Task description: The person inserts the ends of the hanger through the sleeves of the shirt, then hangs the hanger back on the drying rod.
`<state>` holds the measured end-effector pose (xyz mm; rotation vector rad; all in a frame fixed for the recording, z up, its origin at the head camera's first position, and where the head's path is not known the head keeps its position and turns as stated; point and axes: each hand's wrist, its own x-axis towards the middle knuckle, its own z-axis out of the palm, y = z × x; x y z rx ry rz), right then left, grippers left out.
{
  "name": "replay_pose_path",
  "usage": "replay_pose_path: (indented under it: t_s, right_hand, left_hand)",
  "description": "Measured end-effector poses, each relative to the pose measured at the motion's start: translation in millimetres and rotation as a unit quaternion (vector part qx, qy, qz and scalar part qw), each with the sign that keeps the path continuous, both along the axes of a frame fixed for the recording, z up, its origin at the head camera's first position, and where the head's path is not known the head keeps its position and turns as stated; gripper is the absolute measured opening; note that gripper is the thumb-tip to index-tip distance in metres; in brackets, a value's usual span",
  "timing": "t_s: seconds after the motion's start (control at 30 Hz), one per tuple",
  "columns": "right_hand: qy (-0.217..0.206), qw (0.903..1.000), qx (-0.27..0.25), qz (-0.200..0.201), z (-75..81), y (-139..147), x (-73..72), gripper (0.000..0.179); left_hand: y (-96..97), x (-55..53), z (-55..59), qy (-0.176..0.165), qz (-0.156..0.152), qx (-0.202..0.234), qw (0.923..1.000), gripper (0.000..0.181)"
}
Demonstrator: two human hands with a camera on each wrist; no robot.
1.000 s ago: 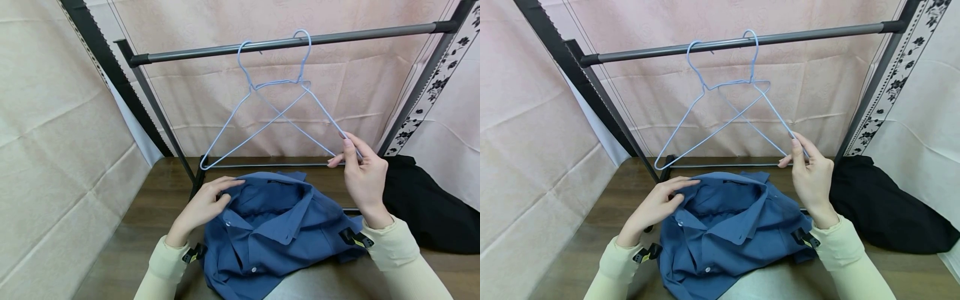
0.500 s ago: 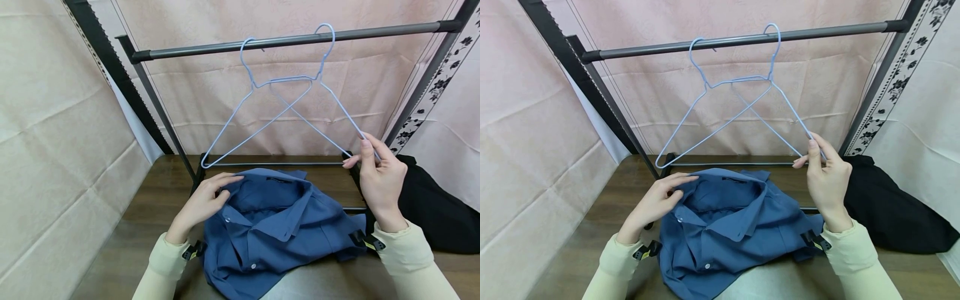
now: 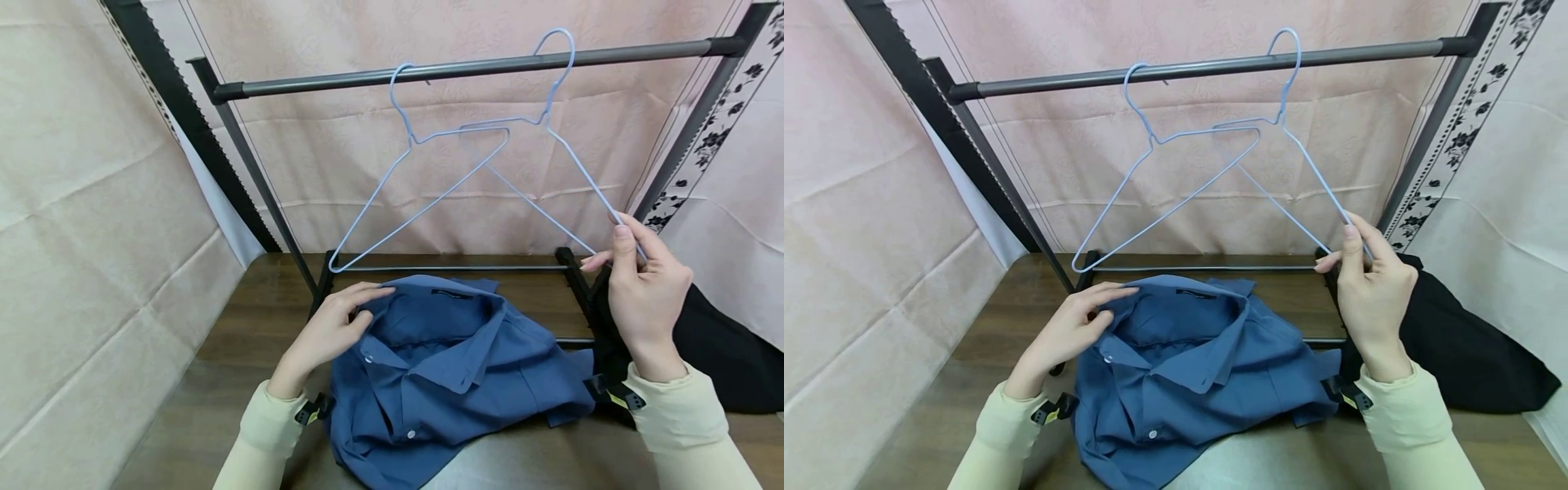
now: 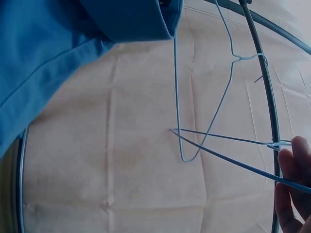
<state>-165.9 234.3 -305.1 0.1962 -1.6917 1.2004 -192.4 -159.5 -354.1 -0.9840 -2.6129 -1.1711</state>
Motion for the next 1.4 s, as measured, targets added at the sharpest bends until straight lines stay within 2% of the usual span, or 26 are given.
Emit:
replay_pose_path:
  t_s: [0.17, 0.5, 0.77, 1.03, 1.27, 1.4]
  right_hand:
    - [0.003, 0.9999, 0.001, -0.016, 3.1, 3.1, 2.6, 0.023]
    - [-0.018, 0.9996, 0.004, -0.023, 5.1, 5.0, 16.5, 0.024]
    - [0.005, 0.9998, 0.002, -0.021, 16.1, 9.3, 19.7, 0.023]
    - [0.007, 0.9992, -0.008, -0.039, 21.2, 16.1, 19.8, 0.022]
    - [0.001, 0.9973, 0.012, -0.072, 25.0, 18.9, 21.8, 0.022]
    - [0.002, 0.9970, 0.021, -0.075, 25.9, 21.6, 24.5, 0.022]
  left_hand:
    - [-0.5, -0.3, 0.6, 0.005, -0.001, 0.002, 1.0000, 0.051]
    - [-1.8, 7.2, -9.5, -0.011, 0.001, 0.002, 0.9999, 0.051]
    - [0.8, 4.7, -7.7, -0.005, -0.003, 0.009, 0.9999, 0.051]
    - [1.4, 2.8, -4.4, -0.006, -0.002, 0.005, 1.0000, 0.052]
    - [0.6, 0.8, -4.0, -0.008, -0.012, 0.007, 0.9999, 0.053]
    - [2.3, -0.1, -2.3, -0.002, -0.018, 0.003, 0.9998, 0.053]
